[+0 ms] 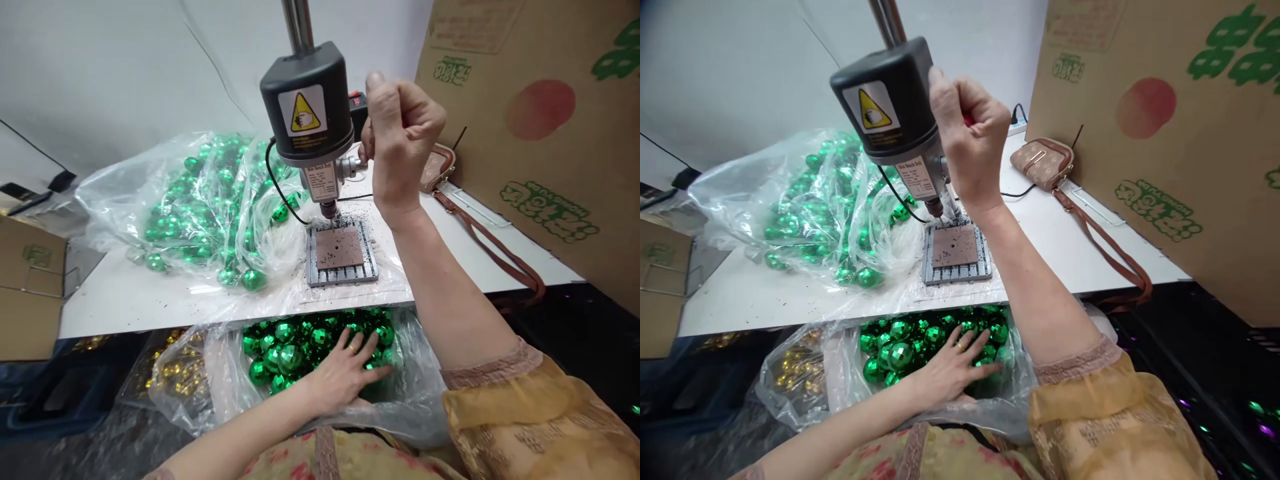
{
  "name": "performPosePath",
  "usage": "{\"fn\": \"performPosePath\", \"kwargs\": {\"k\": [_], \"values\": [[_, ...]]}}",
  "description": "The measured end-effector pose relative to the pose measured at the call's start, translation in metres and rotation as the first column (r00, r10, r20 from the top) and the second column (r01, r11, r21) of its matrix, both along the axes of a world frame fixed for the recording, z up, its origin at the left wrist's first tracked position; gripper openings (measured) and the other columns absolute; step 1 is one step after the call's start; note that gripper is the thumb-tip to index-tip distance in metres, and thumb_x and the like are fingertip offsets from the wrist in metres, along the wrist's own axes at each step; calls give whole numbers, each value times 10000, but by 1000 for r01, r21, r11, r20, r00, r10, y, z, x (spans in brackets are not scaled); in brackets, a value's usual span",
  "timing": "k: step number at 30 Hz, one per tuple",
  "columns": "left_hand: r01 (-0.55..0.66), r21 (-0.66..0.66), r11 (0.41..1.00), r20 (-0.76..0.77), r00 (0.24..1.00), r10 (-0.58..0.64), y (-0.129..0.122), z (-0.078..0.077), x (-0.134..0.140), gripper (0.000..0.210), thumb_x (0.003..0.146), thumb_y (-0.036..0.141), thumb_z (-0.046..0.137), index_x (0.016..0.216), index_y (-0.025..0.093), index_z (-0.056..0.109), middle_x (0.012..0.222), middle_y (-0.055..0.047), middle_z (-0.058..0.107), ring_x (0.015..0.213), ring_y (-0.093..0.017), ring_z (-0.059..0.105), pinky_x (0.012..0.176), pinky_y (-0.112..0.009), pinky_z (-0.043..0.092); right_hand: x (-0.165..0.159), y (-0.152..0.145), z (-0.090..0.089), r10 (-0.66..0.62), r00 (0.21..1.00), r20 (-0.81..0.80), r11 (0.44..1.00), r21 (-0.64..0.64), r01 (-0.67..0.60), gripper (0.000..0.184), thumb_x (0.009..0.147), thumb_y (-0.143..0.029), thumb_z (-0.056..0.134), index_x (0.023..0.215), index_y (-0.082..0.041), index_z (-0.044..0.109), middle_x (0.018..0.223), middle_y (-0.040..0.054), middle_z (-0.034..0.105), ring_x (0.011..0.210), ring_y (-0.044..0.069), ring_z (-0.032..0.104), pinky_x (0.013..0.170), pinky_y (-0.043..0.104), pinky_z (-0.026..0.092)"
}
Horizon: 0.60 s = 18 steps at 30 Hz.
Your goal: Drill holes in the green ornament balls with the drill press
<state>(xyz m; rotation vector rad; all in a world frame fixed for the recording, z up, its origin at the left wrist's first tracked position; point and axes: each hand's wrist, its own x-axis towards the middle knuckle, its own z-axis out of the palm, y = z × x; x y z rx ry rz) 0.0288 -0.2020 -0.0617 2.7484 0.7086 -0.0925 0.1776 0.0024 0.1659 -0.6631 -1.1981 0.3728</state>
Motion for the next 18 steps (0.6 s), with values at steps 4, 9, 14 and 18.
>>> {"fn": "performPosePath", "kwargs": {"k": [4, 9, 14, 18], "values": [[86, -29, 996, 29, 996, -85, -3, -1, 11, 559, 976, 546, 487, 1494, 339, 457, 1581, -163, 410, 1493, -404, 328, 1134, -623, 354, 2, 0, -4, 56, 990, -132, 992, 117, -40, 529, 875, -492, 606, 530, -228, 306, 487, -74, 259, 446, 52, 274, 465, 277, 233], [14, -44, 999, 285, 959, -1, 11, 29, 5, 403, 926, 290, 577, 1326, 241, 596, 1339, -109, 646, 1330, -258, 554, 1093, -393, 485, 5, -1, -7, 88, 988, -123, 995, 66, -81, 496, 877, -425, 632, 514, -224, 359, 444, -65, 340, 411, 47, 297, 437, 278, 261], [-758, 138, 638, 828, 442, 345, 55, 78, -75, 332, 895, 163, 564, 1208, 266, 604, 1149, -72, 692, 1158, -226, 637, 1043, -437, 502, 4, -5, -9, 90, 981, -174, 994, 72, -79, 493, 851, -410, 663, 495, -226, 375, 437, -53, 337, 402, 69, 311, 428, 313, 263], [-928, -350, -129, 825, -370, 427, 91, 88, -174, 654, 800, 448, 743, 1344, 215, 464, 1315, -135, 558, 1258, -278, 538, 1094, -491, 427, 1, -8, -9, 69, 980, -187, 996, 63, -58, 481, 857, -375, 656, 491, -215, 389, 442, -46, 351, 411, 74, 332, 434, 321, 274]]}}
